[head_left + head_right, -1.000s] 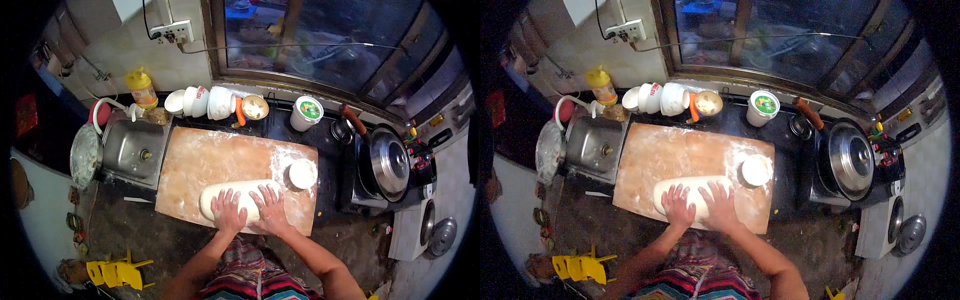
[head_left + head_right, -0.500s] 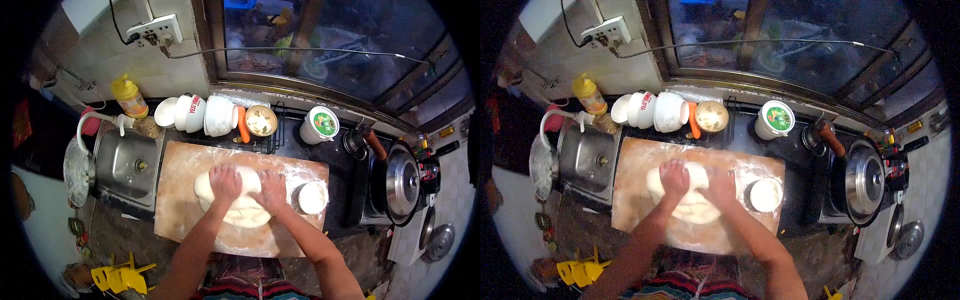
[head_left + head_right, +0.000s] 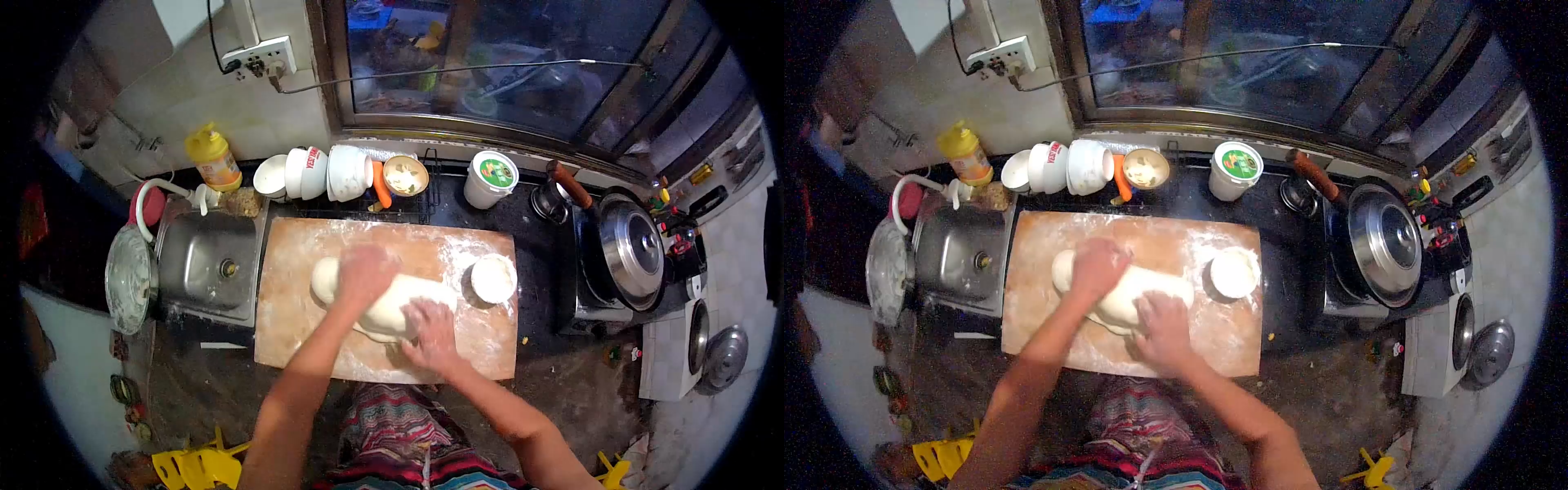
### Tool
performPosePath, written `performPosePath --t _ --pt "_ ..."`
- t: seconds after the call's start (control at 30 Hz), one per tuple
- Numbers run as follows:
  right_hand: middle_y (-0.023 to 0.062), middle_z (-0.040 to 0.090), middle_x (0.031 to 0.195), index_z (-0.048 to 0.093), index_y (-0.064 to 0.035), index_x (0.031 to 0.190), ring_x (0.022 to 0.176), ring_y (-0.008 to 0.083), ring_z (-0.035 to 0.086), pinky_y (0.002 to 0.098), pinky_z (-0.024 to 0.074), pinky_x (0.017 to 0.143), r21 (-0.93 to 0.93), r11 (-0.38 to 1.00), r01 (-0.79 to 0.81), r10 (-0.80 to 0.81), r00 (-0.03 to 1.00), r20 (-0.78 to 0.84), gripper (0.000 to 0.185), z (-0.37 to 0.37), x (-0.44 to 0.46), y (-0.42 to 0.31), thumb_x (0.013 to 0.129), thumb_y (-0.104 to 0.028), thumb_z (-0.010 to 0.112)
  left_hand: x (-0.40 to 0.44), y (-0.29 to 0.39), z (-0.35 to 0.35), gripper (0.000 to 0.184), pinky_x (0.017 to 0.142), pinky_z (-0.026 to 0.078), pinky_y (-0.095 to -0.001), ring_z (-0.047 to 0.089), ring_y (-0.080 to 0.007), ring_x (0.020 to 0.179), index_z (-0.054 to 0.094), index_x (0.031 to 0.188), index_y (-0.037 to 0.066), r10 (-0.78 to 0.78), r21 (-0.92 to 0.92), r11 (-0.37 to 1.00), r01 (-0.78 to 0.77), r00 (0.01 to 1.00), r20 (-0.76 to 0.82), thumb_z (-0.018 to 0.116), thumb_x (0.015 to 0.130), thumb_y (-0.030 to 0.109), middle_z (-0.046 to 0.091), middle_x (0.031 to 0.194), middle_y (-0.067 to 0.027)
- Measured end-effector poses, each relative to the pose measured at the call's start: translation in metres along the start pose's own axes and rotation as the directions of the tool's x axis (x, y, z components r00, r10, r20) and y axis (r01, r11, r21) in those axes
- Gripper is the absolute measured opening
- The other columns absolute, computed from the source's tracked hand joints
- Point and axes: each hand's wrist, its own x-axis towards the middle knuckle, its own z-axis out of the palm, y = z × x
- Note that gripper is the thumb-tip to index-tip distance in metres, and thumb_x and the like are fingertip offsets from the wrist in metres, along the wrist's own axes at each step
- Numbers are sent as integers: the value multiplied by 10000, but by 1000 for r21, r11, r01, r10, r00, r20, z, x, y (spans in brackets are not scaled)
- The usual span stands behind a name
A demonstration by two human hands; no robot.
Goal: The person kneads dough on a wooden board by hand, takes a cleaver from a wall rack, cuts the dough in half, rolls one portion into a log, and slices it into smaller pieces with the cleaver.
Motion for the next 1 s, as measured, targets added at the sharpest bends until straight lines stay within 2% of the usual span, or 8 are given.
performPosePath --t 0.03,0.1,0.33,0.43,0.7,0.83,0.93,1.0 --pt "181 469 1382 519 -102 1341 1309 373 408 574 272 1068 18 1000 21 -22 1000 20 650 2 -19 -3 773 -357 704 -21 -6 21 511 1038 372 -499 593 -351 1126 683 1080 -1 123 128 983 -134 988 94 536 915 460 659 1141 -218" --pt "163 443 1418 504 -152 1376 1327 360 396 598 252 1077 53 997 -48 35 974 222 704 -11 -34 -9 757 -394 733 -62 -9 48 463 1094 294 -528 535 -332 1207 671 1116 34 223 152 966 -207 970 -94 570 904 433 641 1162 -187" --pt "192 366 1470 375 -210 1485 1372 433 307 662 193 1088 -117 993 18 0 988 153 1075 5 -27 12 563 -490 852 -149 -18 93 551 1092 224 -621 390 -370 1334 570 1298 122 213 260 959 -111 889 -406 556 798 356 483 1388 -139" --pt "156 341 1499 342 -252 1501 1410 391 286 664 177 1106 -90 991 -95 120 934 337 1063 3 -9 17 593 -406 874 -129 -23 101 573 1091 225 -624 387 -367 1339 564 1311 121 186 247 966 -78 871 -455 563 788 355 489 1380 -139" --pt "136 503 1360 445 -174 1424 1285 320 444 522 291 1079 -67 989 -135 150 930 334 917 10 90 55 643 -444 842 -10 -57 95 493 1053 289 -596 483 -376 1228 628 1190 59 176 172 979 -107 871 -459 575 789 341 579 1244 -163" --pt "158 577 1270 515 -139 1367 1149 357 565 505 425 976 -56 990 -132 140 973 184 843 21 132 80 657 -459 839 53 -62 82 320 966 367 -537 584 -308 1052 671 1001 48 151 163 983 -85 877 -456 577 824 298 664 1052 -137" --pt "176 570 1311 526 -130 1359 1118 372 595 479 474 944 -2 982 -189 186 961 206 837 15 156 84 654 -459 836 84 -63 76 267 915 412 -494 642 -299 927 689 890 58 90 174 984 -29 932 -352 534 885 275 698 926 -128" --pt "180 587 1274 524 -119 1362 1134 363 588 475 449 981 40 970 -241 221 935 277 814 11 156 80 683 -468 807 81 -59 66 311 900 428 -481 655 -311 878 692 854 51 164 265 959 -99 958 -236 494 923 280 700 875 -142"
